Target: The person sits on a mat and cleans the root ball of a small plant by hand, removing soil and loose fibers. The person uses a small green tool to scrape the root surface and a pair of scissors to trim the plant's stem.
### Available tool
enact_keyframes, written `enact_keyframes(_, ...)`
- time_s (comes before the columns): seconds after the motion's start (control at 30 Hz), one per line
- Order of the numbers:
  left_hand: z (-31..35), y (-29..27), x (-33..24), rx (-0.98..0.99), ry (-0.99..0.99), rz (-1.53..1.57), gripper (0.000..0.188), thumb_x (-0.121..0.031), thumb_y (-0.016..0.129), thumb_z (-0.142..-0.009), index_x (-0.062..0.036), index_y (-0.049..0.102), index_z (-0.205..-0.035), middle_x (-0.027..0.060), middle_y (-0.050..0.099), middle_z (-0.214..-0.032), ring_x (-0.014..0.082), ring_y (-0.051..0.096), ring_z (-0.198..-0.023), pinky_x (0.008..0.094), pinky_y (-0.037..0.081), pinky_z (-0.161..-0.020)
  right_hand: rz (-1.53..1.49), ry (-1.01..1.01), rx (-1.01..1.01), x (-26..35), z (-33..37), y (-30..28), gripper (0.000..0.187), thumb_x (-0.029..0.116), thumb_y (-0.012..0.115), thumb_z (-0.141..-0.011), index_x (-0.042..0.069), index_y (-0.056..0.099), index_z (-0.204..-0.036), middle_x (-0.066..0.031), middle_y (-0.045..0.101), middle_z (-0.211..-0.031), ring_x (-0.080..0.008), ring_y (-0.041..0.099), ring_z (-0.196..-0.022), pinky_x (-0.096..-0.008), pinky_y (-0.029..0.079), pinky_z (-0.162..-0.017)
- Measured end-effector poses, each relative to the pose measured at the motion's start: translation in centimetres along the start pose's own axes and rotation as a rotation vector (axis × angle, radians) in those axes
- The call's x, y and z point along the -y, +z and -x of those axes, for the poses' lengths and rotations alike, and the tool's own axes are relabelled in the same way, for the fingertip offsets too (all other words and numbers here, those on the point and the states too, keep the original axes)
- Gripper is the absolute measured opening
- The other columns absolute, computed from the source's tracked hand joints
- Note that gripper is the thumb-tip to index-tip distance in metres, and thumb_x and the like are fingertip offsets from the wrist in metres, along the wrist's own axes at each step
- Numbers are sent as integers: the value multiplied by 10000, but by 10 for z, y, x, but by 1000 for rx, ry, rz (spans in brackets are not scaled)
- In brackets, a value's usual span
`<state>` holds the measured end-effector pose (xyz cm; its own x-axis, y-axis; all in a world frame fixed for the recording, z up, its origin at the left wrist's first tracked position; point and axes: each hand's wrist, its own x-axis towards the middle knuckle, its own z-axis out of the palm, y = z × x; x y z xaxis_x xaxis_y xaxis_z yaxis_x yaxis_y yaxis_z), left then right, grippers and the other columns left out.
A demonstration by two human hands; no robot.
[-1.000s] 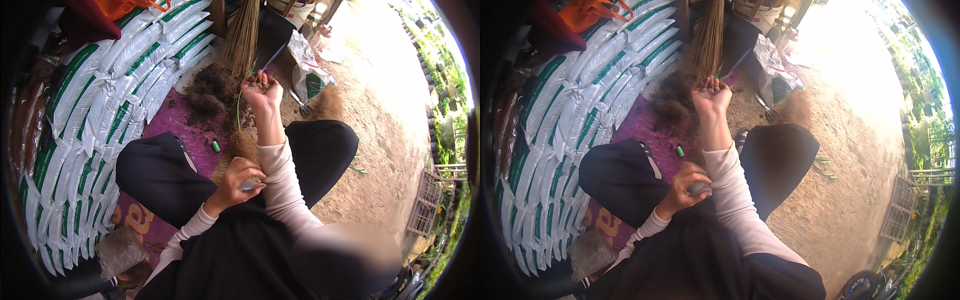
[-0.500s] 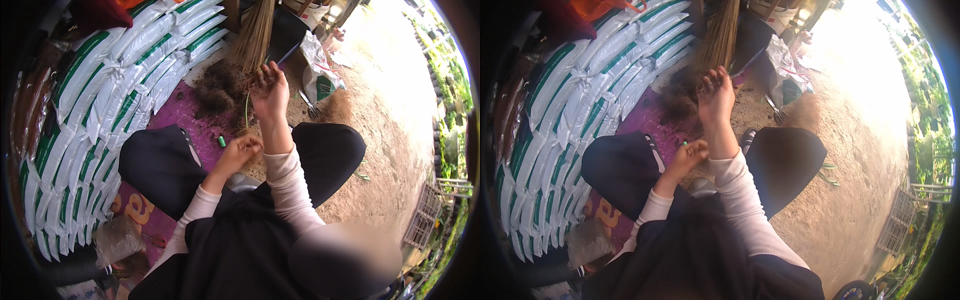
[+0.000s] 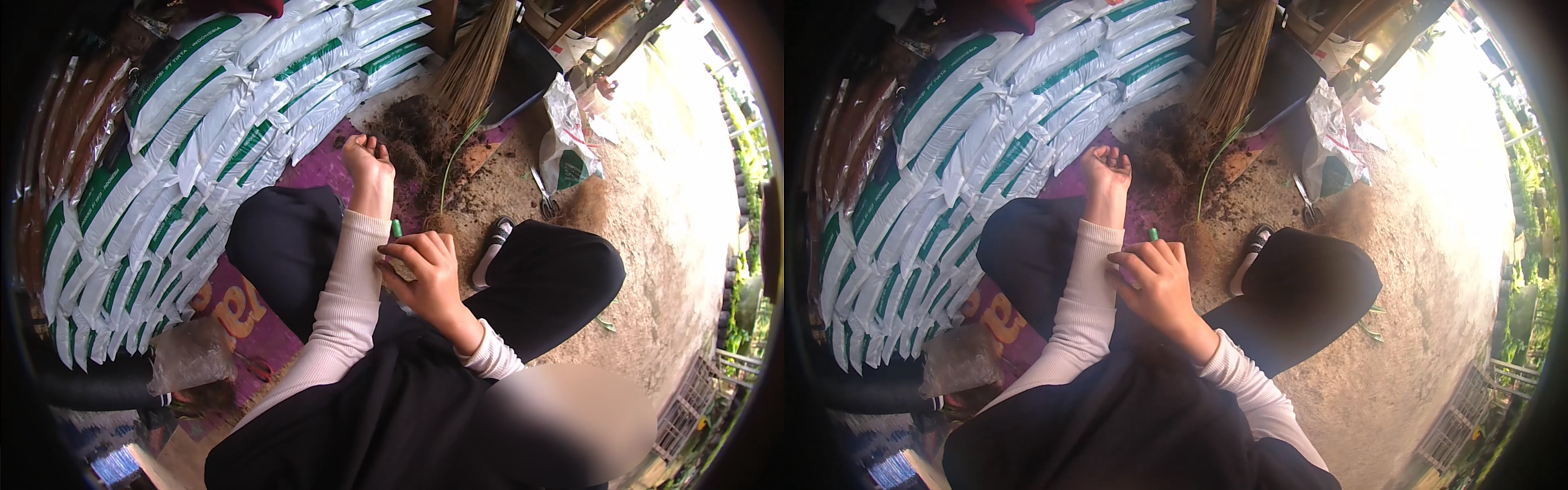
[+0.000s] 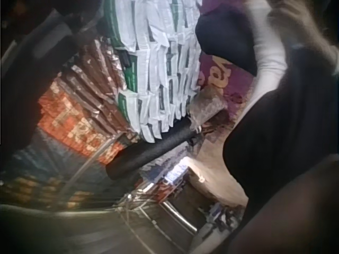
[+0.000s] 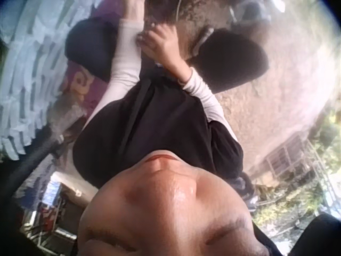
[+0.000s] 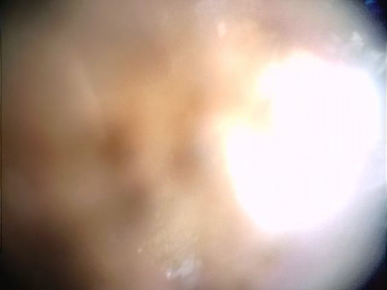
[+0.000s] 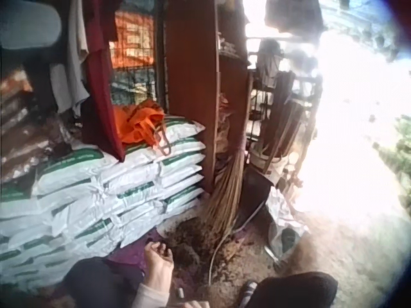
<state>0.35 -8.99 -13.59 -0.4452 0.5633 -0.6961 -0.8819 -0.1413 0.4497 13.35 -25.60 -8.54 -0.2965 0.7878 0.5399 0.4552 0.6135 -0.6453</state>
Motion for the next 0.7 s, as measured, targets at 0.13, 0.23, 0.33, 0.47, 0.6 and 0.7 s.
enact_keyframes(0.13, 1, -1, 8, 25, 29, -47, 112, -140, 563, -748, -169, 494, -831, -46, 487, -949, 119, 500, -887, 361, 385, -805, 19, 72, -70, 1, -6, 8, 322, 92, 754, -636, 98, 682, -950, -37, 614, -897, -209, 555, -782, -332, 378, -697)
enact_keyframes(0.23, 2, -4, 20, 71, 96, -94, 171, -157, 569, -765, -176, 506, -923, -44, 494, -974, 111, 503, -889, 357, 343, -842, 33, 88, -70, 0, -7, 9, 306, 104, 751, -653, 113, 676, -950, -22, 609, -889, -204, 556, -788, -336, 379, -719)
enact_keyframes(0.33, -1, -7, 26, 62, 135, -151, 417, -102, 569, -758, -141, 504, -1169, -35, 530, -923, 85, 510, -844, 321, 360, -800, 33, 87, -36, 0, -1, 11, 291, 118, 749, -670, 126, 671, -950, -9, 604, -884, -198, 558, -797, -341, 381, -743)
enact_keyframes(0.47, -13, -9, 34, 59, 140, -236, 290, -145, 582, -763, -164, 520, -1045, -50, 530, -910, 90, 515, -828, 316, 348, -782, 5, 103, 21, 4, 11, 14, 324, 103, 752, -668, 106, 674, -983, -34, 609, -918, -208, 563, -808, -334, 380, -728)
enact_keyframes(0.6, -25, -13, 46, 122, 176, -315, 320, -194, 599, -748, -204, 553, -1065, -65, 545, -915, 96, 523, -848, 354, 330, -786, 5, 278, -48, 2, 9, 12, 372, 96, 748, -698, 66, 649, -1056, -104, 590, -1015, -260, 564, -892, -359, 410, -791)
enact_keyframes(0.7, -11, -10, 48, 260, 220, -415, 442, -160, 611, -753, -128, 514, -1184, -14, 558, -937, 105, 525, -855, 312, 359, -762, 45, 225, -56, -13, 7, 13, 375, 118, 734, -701, 99, 640, -1064, -79, 588, -1005, -241, 554, -909, -363, 377, -794)
